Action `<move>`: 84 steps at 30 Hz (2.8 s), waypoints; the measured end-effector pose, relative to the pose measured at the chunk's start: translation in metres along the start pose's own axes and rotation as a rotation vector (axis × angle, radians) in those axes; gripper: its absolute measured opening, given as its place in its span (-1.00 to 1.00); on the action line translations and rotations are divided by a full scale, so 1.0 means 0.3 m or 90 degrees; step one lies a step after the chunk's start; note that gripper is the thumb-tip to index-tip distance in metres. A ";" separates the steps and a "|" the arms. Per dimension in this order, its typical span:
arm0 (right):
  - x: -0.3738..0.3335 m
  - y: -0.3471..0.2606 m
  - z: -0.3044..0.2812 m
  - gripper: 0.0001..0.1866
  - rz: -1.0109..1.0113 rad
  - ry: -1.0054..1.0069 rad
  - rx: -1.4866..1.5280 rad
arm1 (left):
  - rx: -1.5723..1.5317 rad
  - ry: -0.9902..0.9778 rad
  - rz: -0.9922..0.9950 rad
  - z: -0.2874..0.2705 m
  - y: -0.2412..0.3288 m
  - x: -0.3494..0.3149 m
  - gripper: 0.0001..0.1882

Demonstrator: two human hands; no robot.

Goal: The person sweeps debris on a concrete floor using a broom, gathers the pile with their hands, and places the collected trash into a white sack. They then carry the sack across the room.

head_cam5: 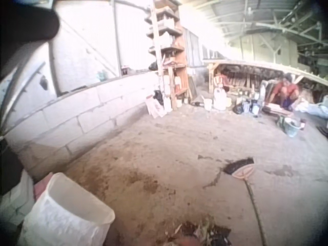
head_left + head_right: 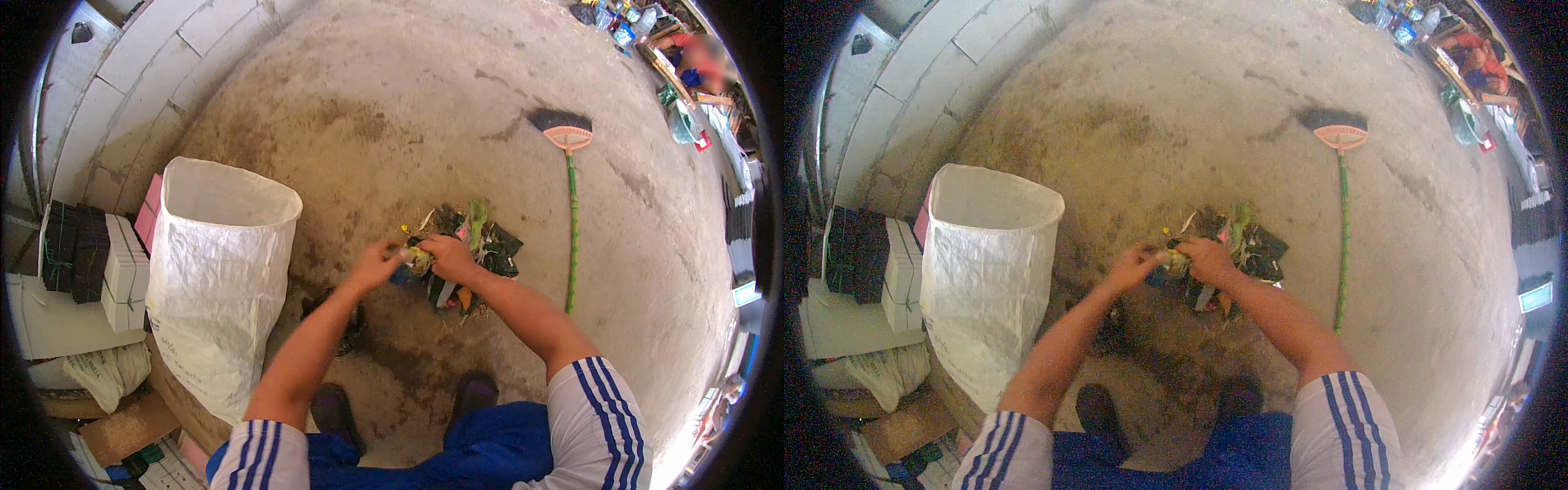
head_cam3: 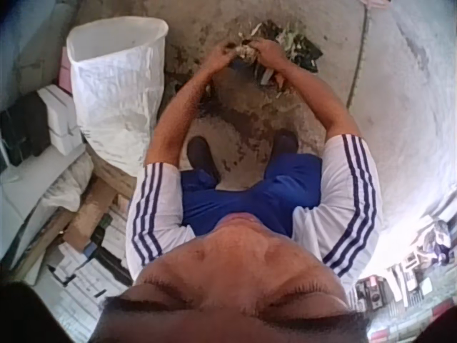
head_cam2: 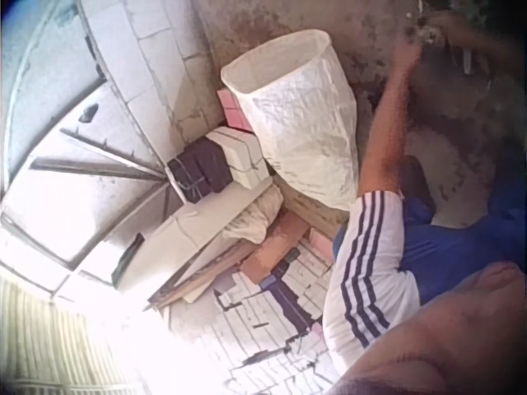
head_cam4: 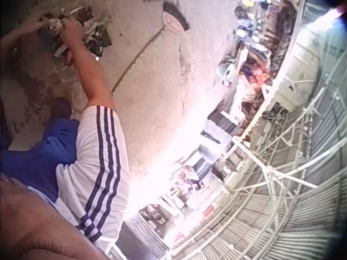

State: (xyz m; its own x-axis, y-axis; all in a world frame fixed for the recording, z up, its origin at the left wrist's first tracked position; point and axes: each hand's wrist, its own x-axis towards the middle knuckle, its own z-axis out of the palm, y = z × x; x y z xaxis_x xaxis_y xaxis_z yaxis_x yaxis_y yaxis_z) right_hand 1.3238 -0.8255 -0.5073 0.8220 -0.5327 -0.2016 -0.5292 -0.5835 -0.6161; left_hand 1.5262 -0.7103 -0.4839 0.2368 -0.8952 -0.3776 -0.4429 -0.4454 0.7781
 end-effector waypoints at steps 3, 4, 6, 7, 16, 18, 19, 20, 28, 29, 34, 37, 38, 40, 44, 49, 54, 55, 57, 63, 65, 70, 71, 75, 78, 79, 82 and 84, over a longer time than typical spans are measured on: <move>-0.016 0.041 -0.037 -0.47 0.006 0.097 0.033 | 0.707 0.105 0.034 -0.266 0.187 -0.054 -0.46; -0.015 0.038 -0.043 -0.49 0.020 0.124 0.047 | 0.824 0.202 0.084 -0.343 0.185 -0.073 -0.45; -0.015 0.045 -0.062 -0.51 0.040 0.181 0.073 | 0.886 0.331 0.010 -0.458 0.198 -0.098 -0.61; -0.004 0.051 -0.067 -0.53 0.042 0.209 0.089 | 0.863 0.265 -0.020 -0.506 0.192 -0.105 -0.70; 0.124 0.087 -0.116 -0.62 0.168 0.371 0.249 | 0.683 0.112 0.138 -0.293 0.158 -0.303 -0.87; 0.134 0.107 -0.150 -0.66 0.158 0.412 0.253 | 0.660 0.056 0.206 -0.194 0.176 -0.355 -0.86; 0.140 0.088 -0.150 -0.66 0.158 0.414 0.279 | 0.657 0.002 0.203 -0.156 0.196 -0.394 -0.85; 0.148 0.066 -0.148 -0.65 0.159 0.416 0.306 | 0.652 -0.052 0.200 -0.119 0.214 -0.432 -0.83; 0.246 -0.274 -0.105 -0.63 0.145 0.367 0.578 | 0.793 -0.223 0.182 -0.013 0.297 -0.744 -0.80; 0.249 -0.291 -0.101 -0.62 0.144 0.370 0.599 | 0.791 -0.102 0.213 -0.041 0.334 -0.767 -0.81; 0.238 -0.383 -0.169 -0.63 0.180 0.403 0.727 | 0.841 0.151 0.154 -0.316 0.530 -0.846 -0.88; 0.237 -0.480 -0.161 -0.69 0.176 0.395 0.774 | 0.823 0.044 -0.018 -0.415 0.496 -0.869 -0.88; 0.240 -0.518 -0.156 -0.69 0.172 0.405 0.781 | 0.794 0.028 -0.031 -0.407 0.499 -0.888 -0.92; 0.253 -0.565 -0.142 -0.70 0.148 0.404 0.803 | 0.763 0.017 0.027 -0.379 0.476 -0.905 -0.91; 0.264 -0.622 -0.121 -0.69 0.132 0.319 0.815 | 0.698 0.065 0.138 -0.302 0.364 -0.928 -0.89; 0.156 -0.825 -0.150 -0.81 0.192 0.325 1.223 | 0.588 0.081 0.155 -0.260 0.360 -1.003 -0.89; 0.068 -1.017 0.094 -0.81 0.160 0.143 1.299 | 0.608 0.178 0.106 -0.328 0.454 -1.147 -0.91; 0.065 -1.040 0.176 -0.69 0.280 0.134 1.232 | 0.620 0.180 0.108 -0.327 0.448 -1.159 -0.92; 0.082 -1.101 0.337 -0.57 0.303 0.120 0.971 | 0.648 0.184 0.102 -0.318 0.433 -1.177 -0.93; 0.267 -1.111 0.819 -0.28 -0.133 0.002 0.790 | 0.680 0.110 0.038 -0.240 0.442 -1.201 -0.88; 0.168 -1.191 0.715 -0.15 -0.131 -0.172 0.457 | 0.670 0.116 -0.005 -0.237 0.428 -1.268 -0.89; 0.007 -1.124 0.235 0.18 -0.174 -0.331 -0.143 | 0.670 0.178 -0.013 -0.199 0.464 -1.236 -0.95; 0.025 -1.083 0.181 0.20 -0.189 -0.309 -0.175 | 0.673 0.183 -0.010 -0.197 0.476 -1.213 -0.96; 0.117 -0.895 0.039 -0.23 -0.165 -0.261 -0.107 | 0.655 0.202 -0.016 -0.182 0.481 -1.144 -0.98; 0.161 -0.735 0.057 -0.42 -0.136 -0.257 0.013 | 0.653 0.178 -0.011 -0.173 0.465 -1.116 -0.99; 0.174 -0.699 0.076 -0.44 -0.129 -0.244 0.076 | 0.658 0.176 -0.011 -0.169 0.460 -1.117 -0.99; 0.214 -0.598 0.145 -0.30 -0.296 -0.167 -0.013 | 0.665 0.172 0.002 -0.151 0.439 -1.091 -0.99; 0.194 -0.587 0.228 -0.23 -0.489 -0.102 0.076 | 0.663 0.170 0.009 -0.143 0.434 -1.071 -0.98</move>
State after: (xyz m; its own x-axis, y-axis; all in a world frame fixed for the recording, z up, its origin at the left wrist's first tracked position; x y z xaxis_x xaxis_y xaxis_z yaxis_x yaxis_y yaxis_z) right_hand 1.4792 -0.7118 -0.4626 0.9730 0.0925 0.2116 0.2171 -0.6780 -0.7023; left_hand 1.4296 -0.4801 -0.2398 0.3517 -0.9236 -0.1523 -0.9359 -0.3438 -0.0763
